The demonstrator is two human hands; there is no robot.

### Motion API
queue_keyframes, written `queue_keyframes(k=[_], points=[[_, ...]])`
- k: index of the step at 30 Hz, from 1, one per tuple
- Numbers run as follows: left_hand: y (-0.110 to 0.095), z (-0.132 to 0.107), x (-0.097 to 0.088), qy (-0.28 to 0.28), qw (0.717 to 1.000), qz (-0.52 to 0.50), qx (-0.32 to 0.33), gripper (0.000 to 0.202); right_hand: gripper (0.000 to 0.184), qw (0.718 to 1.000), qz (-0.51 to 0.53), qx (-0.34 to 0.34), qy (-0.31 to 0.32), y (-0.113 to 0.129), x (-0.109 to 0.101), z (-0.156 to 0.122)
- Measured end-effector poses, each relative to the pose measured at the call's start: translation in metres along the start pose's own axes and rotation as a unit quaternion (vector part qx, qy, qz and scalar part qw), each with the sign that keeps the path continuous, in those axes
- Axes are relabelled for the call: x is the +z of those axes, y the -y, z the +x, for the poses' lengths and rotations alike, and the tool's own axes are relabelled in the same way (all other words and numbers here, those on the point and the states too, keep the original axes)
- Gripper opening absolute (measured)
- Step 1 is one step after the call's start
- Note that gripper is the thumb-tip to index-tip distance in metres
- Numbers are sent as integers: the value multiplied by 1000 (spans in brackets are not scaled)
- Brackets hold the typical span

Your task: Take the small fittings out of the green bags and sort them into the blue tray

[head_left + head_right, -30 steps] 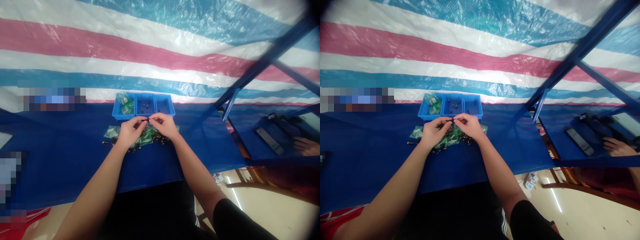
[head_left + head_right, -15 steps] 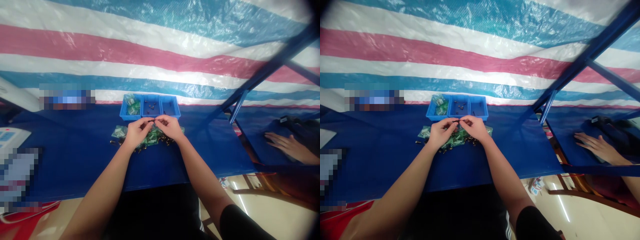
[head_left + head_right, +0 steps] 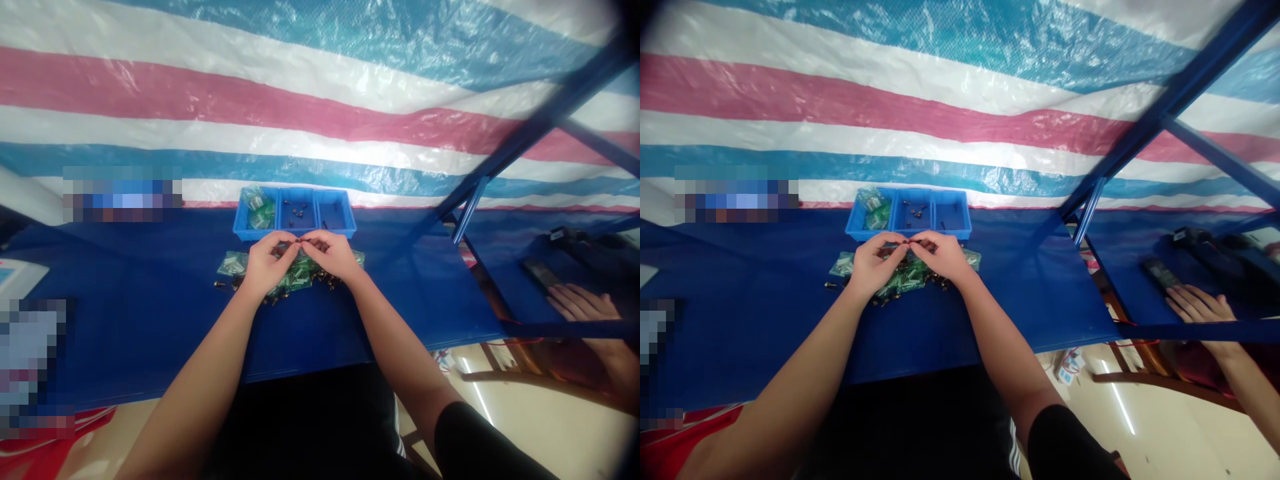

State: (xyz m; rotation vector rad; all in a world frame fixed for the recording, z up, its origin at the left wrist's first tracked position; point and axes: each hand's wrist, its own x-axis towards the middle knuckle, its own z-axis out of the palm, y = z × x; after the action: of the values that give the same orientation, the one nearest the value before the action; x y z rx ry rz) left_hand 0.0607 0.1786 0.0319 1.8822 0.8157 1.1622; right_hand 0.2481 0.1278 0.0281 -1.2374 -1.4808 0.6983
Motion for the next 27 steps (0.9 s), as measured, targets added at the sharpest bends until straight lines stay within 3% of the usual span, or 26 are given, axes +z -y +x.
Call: queue_keyframes(k=[4, 8, 13, 27], points=[[3, -2, 1, 20, 999, 10, -28, 30, 34, 1000, -9, -29, 4, 0, -2, 0], [7, -1, 1, 17, 999, 42, -7, 31, 27, 998, -36, -53, 14, 3, -3, 0], [8, 0, 0, 4, 999, 43, -18, 33, 22, 996, -58, -69, -19, 4, -4, 0], [6, 1, -1, -4, 998, 44, -53, 33, 25, 998, -53, -24, -28, 3, -7, 1]])
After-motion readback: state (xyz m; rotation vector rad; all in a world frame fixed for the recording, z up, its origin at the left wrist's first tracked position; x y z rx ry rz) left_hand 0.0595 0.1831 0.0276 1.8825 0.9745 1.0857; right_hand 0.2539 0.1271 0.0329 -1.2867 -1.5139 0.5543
